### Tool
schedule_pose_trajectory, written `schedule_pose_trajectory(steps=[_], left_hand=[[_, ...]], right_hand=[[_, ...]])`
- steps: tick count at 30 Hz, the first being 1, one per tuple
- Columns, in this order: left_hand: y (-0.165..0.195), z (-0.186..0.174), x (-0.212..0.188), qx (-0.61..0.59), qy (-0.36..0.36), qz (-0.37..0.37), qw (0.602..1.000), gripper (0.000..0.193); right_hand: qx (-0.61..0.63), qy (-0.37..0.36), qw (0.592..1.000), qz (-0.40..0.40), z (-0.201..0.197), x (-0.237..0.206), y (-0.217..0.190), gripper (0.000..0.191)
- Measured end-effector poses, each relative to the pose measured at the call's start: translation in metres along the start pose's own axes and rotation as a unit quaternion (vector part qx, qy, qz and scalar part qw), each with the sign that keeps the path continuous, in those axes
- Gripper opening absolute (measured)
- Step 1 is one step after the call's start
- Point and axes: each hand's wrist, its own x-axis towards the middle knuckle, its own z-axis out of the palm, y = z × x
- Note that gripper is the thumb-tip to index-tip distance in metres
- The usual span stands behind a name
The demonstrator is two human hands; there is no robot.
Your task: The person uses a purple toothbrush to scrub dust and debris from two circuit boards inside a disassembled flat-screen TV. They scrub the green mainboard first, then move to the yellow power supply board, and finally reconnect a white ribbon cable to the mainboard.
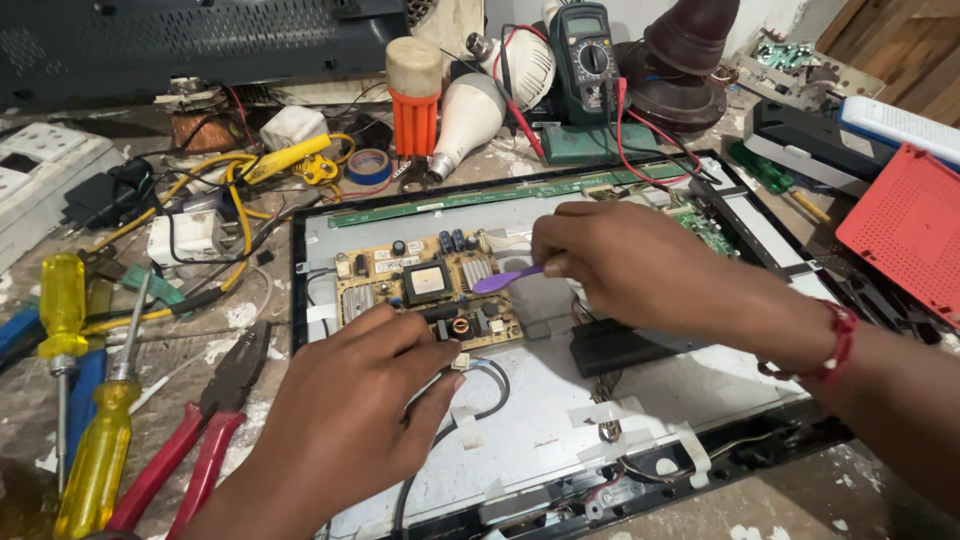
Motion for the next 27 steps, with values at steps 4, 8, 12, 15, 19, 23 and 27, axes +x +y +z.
schedule_pose_trajectory(steps=[4, 8, 12, 15, 19, 23, 27], left_hand=[[0.001, 0.000, 0.000, -0.002, 0.002, 0.000, 1.000, 0.019], [0.001, 0.000, 0.001, -0.002, -0.005, -0.009, 1.000, 0.019], [0.000, 0.000, 0.000, -0.005, -0.008, -0.011, 1.000, 0.018], [0.000, 0.000, 0.000, -0.006, -0.015, -0.015, 1.000, 0.019], [0.000, 0.000, 0.000, -0.008, -0.011, -0.010, 1.000, 0.020], [0.001, 0.000, 0.000, -0.007, -0.016, -0.015, 1.000, 0.020], [0.000, -0.001, 0.001, 0.008, -0.016, -0.013, 1.000, 0.021]], right_hand=[[0.004, -0.019, 1.000, -0.010, 0.004, 0.007, -0.003, 0.014], [-0.032, -0.014, 0.999, -0.039, 0.008, 0.010, -0.003, 0.014], [-0.044, -0.014, 0.998, -0.038, 0.008, 0.010, -0.002, 0.014], [-0.029, -0.045, 0.998, 0.033, 0.005, 0.009, -0.001, 0.021], [-0.005, -0.078, 0.995, 0.054, -0.002, 0.000, 0.000, 0.016], [-0.018, -0.073, 0.996, 0.051, -0.007, -0.005, 0.001, 0.015], [0.008, -0.053, 0.998, 0.034, -0.001, -0.002, 0.001, 0.017]])
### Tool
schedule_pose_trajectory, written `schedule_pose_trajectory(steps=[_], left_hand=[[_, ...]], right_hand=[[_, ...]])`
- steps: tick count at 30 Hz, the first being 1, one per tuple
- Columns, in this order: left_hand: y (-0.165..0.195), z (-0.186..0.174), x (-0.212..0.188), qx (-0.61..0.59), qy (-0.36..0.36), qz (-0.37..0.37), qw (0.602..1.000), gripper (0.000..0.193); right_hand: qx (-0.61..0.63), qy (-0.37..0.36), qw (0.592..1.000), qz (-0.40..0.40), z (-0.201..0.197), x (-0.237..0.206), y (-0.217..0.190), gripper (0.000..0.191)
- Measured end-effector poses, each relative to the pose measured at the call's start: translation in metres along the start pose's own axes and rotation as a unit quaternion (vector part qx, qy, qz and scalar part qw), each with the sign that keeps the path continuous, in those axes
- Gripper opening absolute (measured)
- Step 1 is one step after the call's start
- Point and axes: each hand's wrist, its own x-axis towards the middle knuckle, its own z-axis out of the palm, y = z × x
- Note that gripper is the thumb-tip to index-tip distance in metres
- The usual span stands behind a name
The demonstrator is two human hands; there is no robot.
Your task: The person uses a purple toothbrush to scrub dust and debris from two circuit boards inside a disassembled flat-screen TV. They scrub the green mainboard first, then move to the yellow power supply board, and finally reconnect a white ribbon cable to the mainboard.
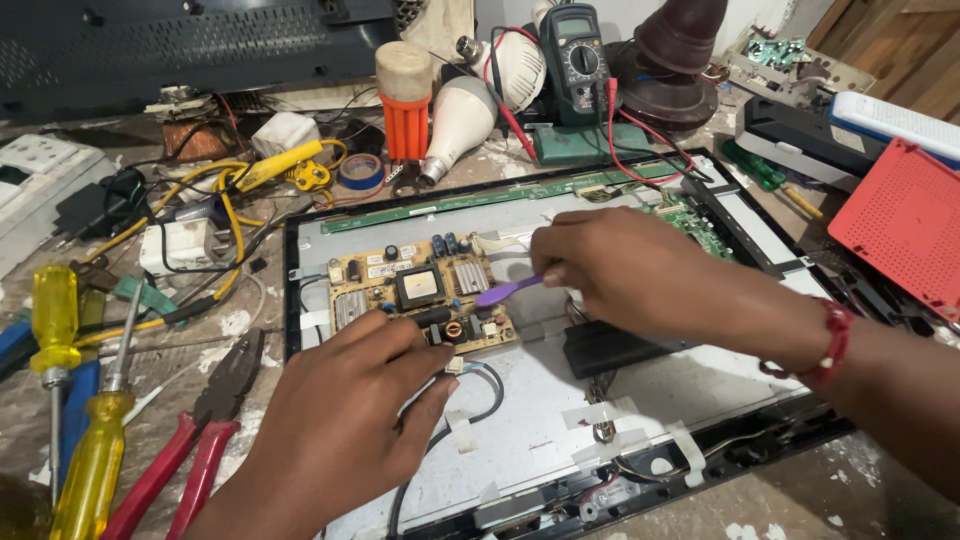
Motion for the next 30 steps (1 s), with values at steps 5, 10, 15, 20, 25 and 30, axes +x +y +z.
schedule_pose_trajectory(steps=[5, 10, 15, 20, 25, 30], left_hand=[[-0.001, 0.001, 0.000, -0.005, 0.004, 0.001, 1.000, 0.020], [-0.002, 0.002, 0.000, -0.008, 0.002, 0.002, 1.000, 0.022], [-0.001, 0.002, -0.001, -0.009, -0.011, -0.012, 1.000, 0.025], [-0.001, 0.001, 0.000, -0.004, 0.004, 0.000, 1.000, 0.021], [-0.001, 0.001, 0.000, -0.003, -0.002, -0.002, 1.000, 0.021], [-0.002, 0.001, 0.000, -0.005, 0.004, 0.007, 1.000, 0.022]], right_hand=[[-0.001, 0.006, 1.000, 0.006, 0.014, 0.005, -0.001, 0.015], [-0.023, -0.026, 0.997, 0.068, 0.008, -0.002, 0.009, 0.019], [-0.035, 0.016, 0.998, 0.049, -0.003, -0.010, 0.016, 0.019], [0.005, 0.033, 0.999, 0.040, 0.002, -0.006, 0.006, 0.015], [0.025, 0.019, 0.999, 0.009, 0.015, 0.004, -0.004, 0.012], [0.004, -0.010, 0.999, 0.046, 0.016, 0.004, 0.001, 0.024]])
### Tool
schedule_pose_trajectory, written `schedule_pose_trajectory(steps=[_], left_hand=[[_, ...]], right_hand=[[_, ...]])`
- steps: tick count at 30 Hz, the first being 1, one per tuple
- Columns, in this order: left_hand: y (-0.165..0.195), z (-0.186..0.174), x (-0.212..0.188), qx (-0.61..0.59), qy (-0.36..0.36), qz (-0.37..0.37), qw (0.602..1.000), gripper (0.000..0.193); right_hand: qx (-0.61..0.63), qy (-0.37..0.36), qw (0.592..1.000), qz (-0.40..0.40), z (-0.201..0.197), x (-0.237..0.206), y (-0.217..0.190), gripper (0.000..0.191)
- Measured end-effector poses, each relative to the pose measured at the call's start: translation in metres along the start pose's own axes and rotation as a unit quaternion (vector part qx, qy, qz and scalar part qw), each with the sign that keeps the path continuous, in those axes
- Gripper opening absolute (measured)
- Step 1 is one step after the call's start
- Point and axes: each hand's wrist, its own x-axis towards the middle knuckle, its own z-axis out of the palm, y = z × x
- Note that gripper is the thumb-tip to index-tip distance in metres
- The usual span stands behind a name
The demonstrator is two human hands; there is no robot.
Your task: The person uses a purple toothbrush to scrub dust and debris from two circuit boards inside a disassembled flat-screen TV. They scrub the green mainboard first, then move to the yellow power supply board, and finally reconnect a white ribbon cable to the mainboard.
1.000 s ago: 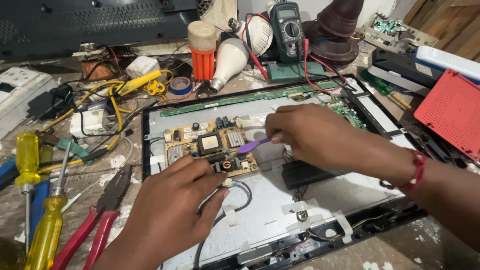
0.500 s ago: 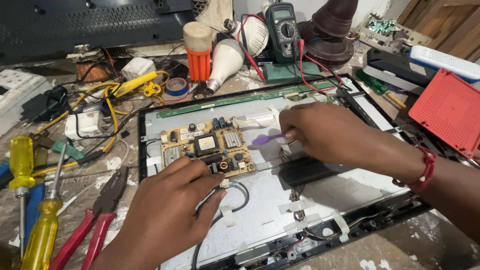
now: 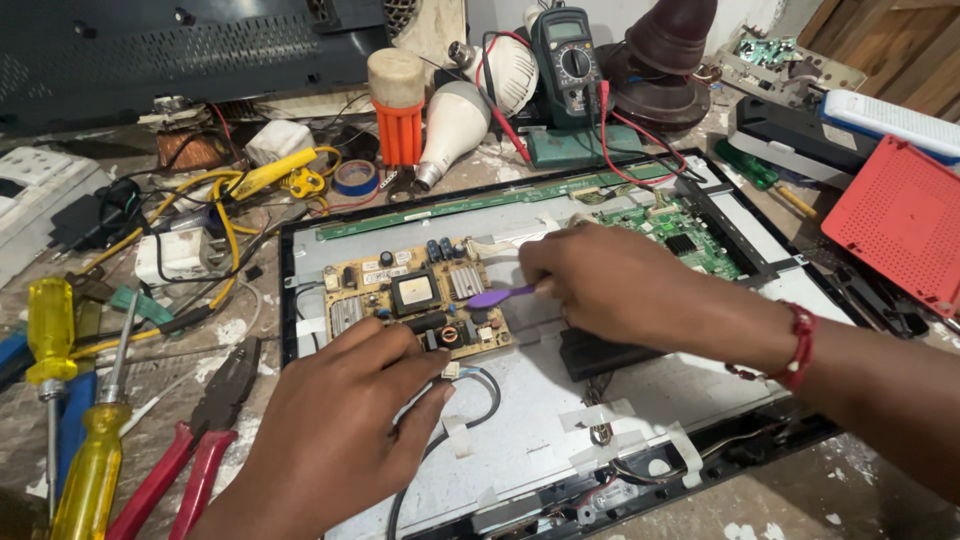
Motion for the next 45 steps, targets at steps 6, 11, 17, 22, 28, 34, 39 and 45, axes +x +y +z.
schedule_pose_trajectory(steps=[6, 11, 17, 22, 28, 34, 39, 45], left_hand=[[0.001, 0.000, 0.000, -0.001, -0.003, -0.007, 1.000, 0.022], [0.003, 0.000, 0.000, 0.003, -0.006, -0.013, 1.000, 0.026], [0.004, -0.001, 0.001, 0.006, 0.004, -0.003, 1.000, 0.027], [0.004, -0.001, 0.001, 0.001, -0.004, -0.012, 1.000, 0.030], [0.003, -0.001, 0.000, -0.001, -0.005, -0.011, 1.000, 0.030], [0.002, -0.001, 0.000, 0.003, 0.007, 0.004, 1.000, 0.027], [0.001, -0.001, 0.000, 0.001, 0.008, 0.006, 1.000, 0.028], [0.001, 0.000, 0.000, 0.000, -0.011, -0.011, 1.000, 0.032]], right_hand=[[-0.025, -0.002, 0.999, 0.048, -0.015, -0.006, 0.013, 0.017], [0.004, 0.042, 0.999, -0.023, -0.011, -0.003, 0.009, 0.014], [0.009, 0.027, 0.999, -0.038, 0.004, 0.008, 0.001, 0.011], [-0.024, -0.008, 0.999, 0.023, -0.001, 0.006, 0.008, 0.012], [-0.032, 0.010, 0.999, 0.035, -0.012, -0.003, 0.014, 0.013], [-0.006, 0.011, 1.000, -0.014, -0.001, 0.003, -0.001, 0.015], [-0.049, -0.030, 0.998, 0.030, 0.003, 0.007, -0.005, 0.012], [-0.089, -0.041, 0.993, 0.065, -0.013, 0.001, 0.010, 0.014]])
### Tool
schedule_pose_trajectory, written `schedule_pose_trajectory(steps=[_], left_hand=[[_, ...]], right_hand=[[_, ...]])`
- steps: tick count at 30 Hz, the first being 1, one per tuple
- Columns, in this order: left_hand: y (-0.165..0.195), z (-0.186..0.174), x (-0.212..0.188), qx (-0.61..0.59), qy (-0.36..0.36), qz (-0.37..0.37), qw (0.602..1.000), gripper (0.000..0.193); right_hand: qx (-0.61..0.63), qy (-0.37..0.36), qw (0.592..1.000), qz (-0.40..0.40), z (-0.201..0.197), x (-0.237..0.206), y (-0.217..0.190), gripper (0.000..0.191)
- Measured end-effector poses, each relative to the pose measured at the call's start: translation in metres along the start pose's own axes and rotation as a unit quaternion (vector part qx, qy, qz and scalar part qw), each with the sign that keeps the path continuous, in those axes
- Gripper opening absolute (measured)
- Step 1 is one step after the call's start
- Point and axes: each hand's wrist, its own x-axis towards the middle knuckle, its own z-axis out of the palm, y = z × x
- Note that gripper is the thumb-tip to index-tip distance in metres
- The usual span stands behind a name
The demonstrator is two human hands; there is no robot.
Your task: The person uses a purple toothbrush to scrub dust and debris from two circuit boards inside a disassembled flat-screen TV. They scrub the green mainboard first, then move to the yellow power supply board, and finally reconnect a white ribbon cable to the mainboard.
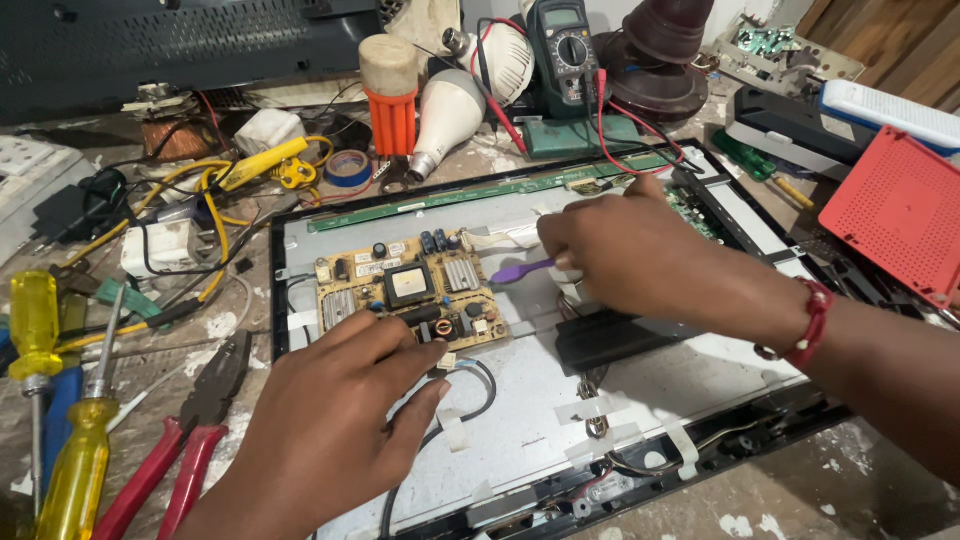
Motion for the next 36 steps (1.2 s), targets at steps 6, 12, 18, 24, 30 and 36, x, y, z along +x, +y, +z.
schedule_pose_trajectory(steps=[6, 12, 18, 24, 30, 36], left_hand=[[-0.001, 0.001, -0.001, -0.006, 0.019, 0.015, 1.000, 0.028], [-0.001, 0.001, -0.001, -0.002, 0.003, 0.008, 1.000, 0.028], [-0.001, 0.000, -0.001, -0.001, -0.003, 0.002, 1.000, 0.029], [-0.002, 0.001, -0.001, -0.005, 0.002, 0.006, 1.000, 0.028], [-0.001, 0.001, 0.000, -0.002, 0.000, -0.002, 1.000, 0.027], [-0.002, 0.000, 0.000, 0.004, -0.008, -0.002, 1.000, 0.027]], right_hand=[[0.048, 0.087, 0.993, -0.069, 0.001, -0.002, 0.001, 0.018], [0.087, 0.057, 0.992, -0.075, 0.013, 0.005, -0.017, 0.013], [0.046, -0.004, 0.999, -0.013, 0.010, 0.005, -0.010, 0.017], [0.042, 0.029, 0.999, -0.020, 0.003, -0.001, 0.002, 0.020], [0.104, 0.019, 0.990, -0.092, 0.011, 0.005, -0.011, 0.018], [0.088, -0.028, 0.995, -0.033, 0.011, 0.006, -0.011, 0.019]])
